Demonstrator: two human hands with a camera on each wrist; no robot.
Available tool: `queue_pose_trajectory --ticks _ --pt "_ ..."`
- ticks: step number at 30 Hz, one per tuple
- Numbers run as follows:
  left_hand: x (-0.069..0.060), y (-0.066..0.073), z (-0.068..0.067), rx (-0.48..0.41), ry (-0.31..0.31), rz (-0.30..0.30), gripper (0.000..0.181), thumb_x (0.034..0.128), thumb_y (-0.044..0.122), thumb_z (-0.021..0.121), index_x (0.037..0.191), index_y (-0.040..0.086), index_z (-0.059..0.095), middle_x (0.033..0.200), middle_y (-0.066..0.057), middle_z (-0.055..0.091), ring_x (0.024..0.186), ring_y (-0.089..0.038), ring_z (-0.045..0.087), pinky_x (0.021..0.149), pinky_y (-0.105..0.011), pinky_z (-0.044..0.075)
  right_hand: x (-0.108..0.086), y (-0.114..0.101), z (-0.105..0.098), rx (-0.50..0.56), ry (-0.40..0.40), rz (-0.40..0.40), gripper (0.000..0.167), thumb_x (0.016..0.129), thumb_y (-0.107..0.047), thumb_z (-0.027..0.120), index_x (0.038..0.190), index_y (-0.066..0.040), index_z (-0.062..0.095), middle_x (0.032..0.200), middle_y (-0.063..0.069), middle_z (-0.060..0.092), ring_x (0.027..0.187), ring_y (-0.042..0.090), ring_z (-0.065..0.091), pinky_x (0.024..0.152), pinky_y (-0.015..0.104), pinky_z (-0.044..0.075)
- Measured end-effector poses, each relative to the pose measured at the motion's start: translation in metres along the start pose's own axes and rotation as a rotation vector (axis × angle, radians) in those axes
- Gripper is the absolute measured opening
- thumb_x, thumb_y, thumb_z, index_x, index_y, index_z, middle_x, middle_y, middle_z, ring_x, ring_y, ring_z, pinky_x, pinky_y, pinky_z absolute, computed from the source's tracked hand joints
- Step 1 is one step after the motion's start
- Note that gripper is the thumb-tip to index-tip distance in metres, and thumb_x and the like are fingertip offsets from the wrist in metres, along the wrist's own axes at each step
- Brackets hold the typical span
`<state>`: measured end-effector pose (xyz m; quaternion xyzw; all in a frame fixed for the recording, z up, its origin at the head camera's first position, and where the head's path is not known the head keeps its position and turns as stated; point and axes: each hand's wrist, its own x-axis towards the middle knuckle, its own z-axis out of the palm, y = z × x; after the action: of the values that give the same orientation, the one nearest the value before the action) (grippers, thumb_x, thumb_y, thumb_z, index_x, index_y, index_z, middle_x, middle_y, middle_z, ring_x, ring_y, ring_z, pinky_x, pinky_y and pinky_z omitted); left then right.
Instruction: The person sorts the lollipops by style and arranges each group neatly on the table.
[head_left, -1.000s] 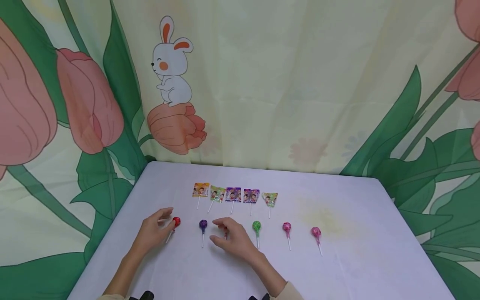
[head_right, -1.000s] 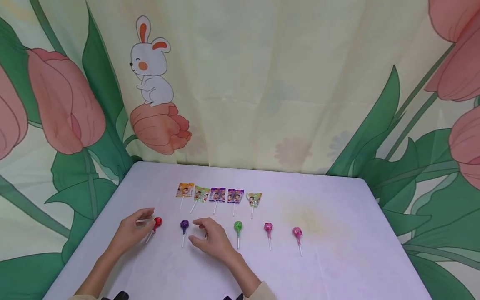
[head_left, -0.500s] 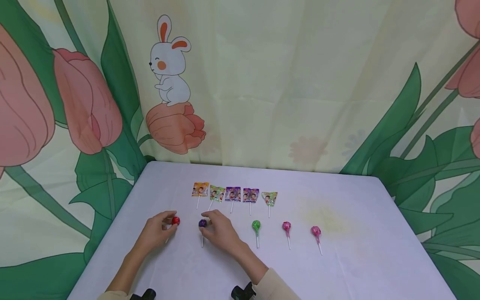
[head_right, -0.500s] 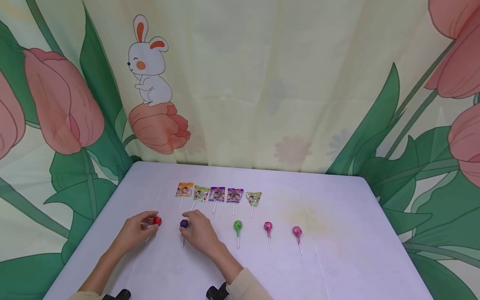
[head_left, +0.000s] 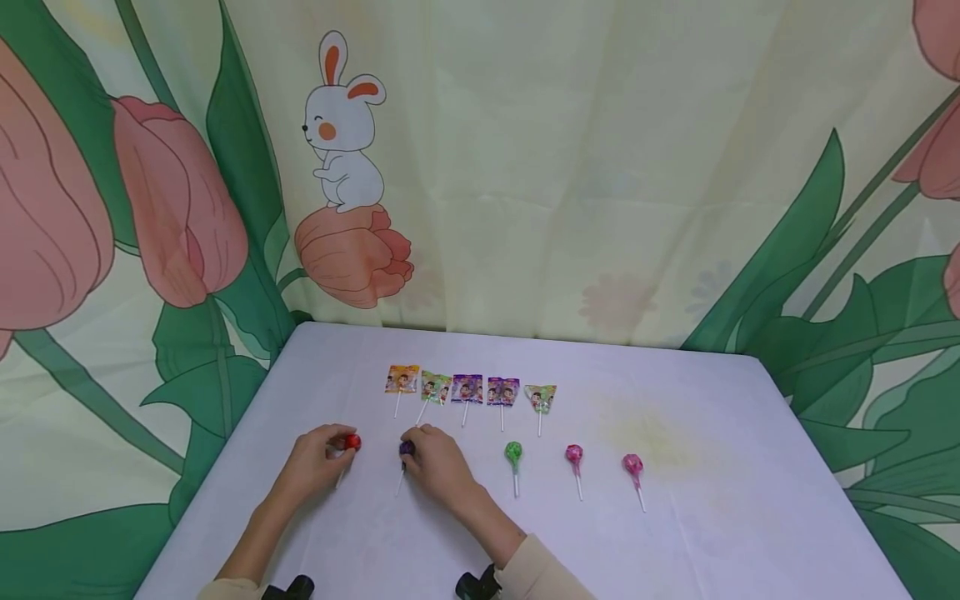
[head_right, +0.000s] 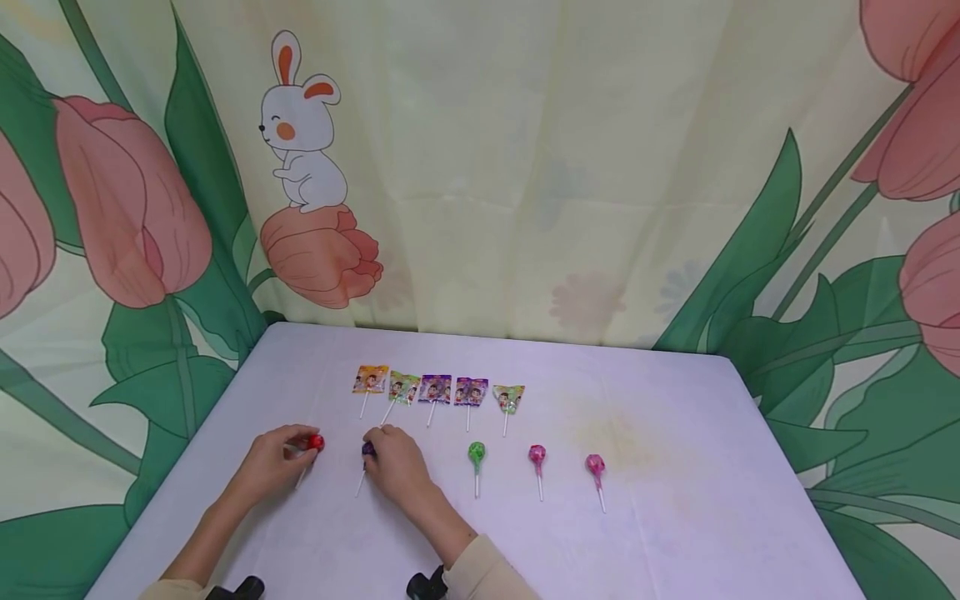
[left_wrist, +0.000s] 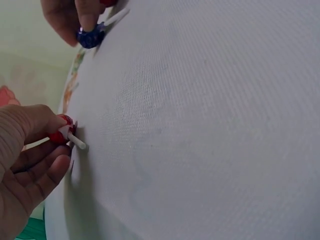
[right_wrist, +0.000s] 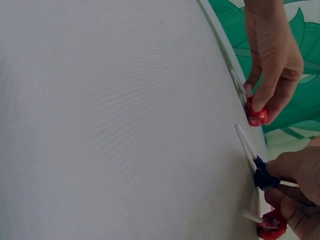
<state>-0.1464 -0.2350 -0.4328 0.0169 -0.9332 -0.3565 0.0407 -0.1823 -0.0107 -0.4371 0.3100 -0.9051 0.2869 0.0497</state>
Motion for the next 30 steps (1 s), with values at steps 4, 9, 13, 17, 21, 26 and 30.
queue_pose_trajectory --ticks 4,9,13,17,21,26,30 --pt "0.002 0.002 0.002 -0.014 -0.004 0.009 0.030 0.0869 0.002 0.076 0.117 -0.002 0.071 0.103 -0.011 0.072 0.090 -0.021 0.064 0.071 -0.027 0.056 0.000 0.000 0.000 0.005 -0.003 0.011 0.016 0.092 -0.012 0.075 0.107 -0.007 0.074 0.093 0.001 0.071 0.082 0.008 0.063 0.074 0.021 0.053" --pt "0.009 0.010 0.006 -0.018 0.005 0.057 0.031 0.0867 0.002 0.076 0.117 -0.002 0.071 0.106 -0.012 0.072 0.090 -0.020 0.063 0.072 -0.027 0.057 -0.001 0.000 -0.002 0.018 -0.009 0.023 0.016 0.093 -0.011 0.074 0.108 -0.007 0.074 0.092 0.001 0.074 0.082 0.010 0.065 0.075 0.022 0.054" --pt "0.016 0.018 0.011 -0.024 0.002 0.074 0.030 0.0866 0.004 0.077 0.116 -0.001 0.072 0.103 -0.010 0.072 0.087 -0.019 0.063 0.071 -0.025 0.056 -0.002 0.000 -0.003 0.021 -0.008 0.028 0.016 0.093 -0.011 0.073 0.108 -0.007 0.074 0.092 0.001 0.075 0.083 0.010 0.067 0.075 0.022 0.055" --pt "0.022 0.024 0.015 -0.036 0.001 0.084 0.030 0.0863 0.003 0.077 0.116 -0.001 0.072 0.103 -0.011 0.072 0.089 -0.020 0.064 0.072 -0.028 0.057 -0.003 0.000 -0.007 0.028 -0.025 0.032 0.016 0.094 -0.011 0.073 0.110 -0.007 0.074 0.093 0.001 0.075 0.082 0.008 0.065 0.076 0.021 0.055" --pt "0.026 0.027 0.021 -0.057 0.012 0.095 0.029 0.0851 0.001 0.078 0.113 -0.003 0.072 0.103 -0.013 0.073 0.089 -0.022 0.065 0.072 -0.030 0.058 -0.002 0.000 -0.008 0.039 -0.048 0.032 0.017 0.095 -0.011 0.072 0.111 -0.007 0.074 0.095 0.001 0.075 0.083 0.007 0.064 0.077 0.021 0.054" --pt "0.032 0.026 0.027 -0.054 0.015 0.102 0.028 0.0835 0.000 0.078 0.110 -0.004 0.072 0.102 -0.014 0.073 0.088 -0.022 0.066 0.071 -0.028 0.057 -0.003 0.001 -0.007 0.039 -0.064 0.030 0.018 0.095 -0.012 0.072 0.113 -0.007 0.073 0.097 0.001 0.075 0.083 0.007 0.063 0.078 0.020 0.054" --pt "0.035 0.023 0.031 -0.039 0.009 0.087 0.028 0.0832 0.000 0.079 0.110 -0.004 0.072 0.101 -0.013 0.073 0.087 -0.021 0.066 0.073 -0.031 0.058 -0.002 0.001 -0.008 0.043 -0.075 0.031 0.019 0.096 -0.013 0.072 0.114 -0.007 0.073 0.098 0.001 0.075 0.084 0.006 0.063 0.079 0.020 0.054"
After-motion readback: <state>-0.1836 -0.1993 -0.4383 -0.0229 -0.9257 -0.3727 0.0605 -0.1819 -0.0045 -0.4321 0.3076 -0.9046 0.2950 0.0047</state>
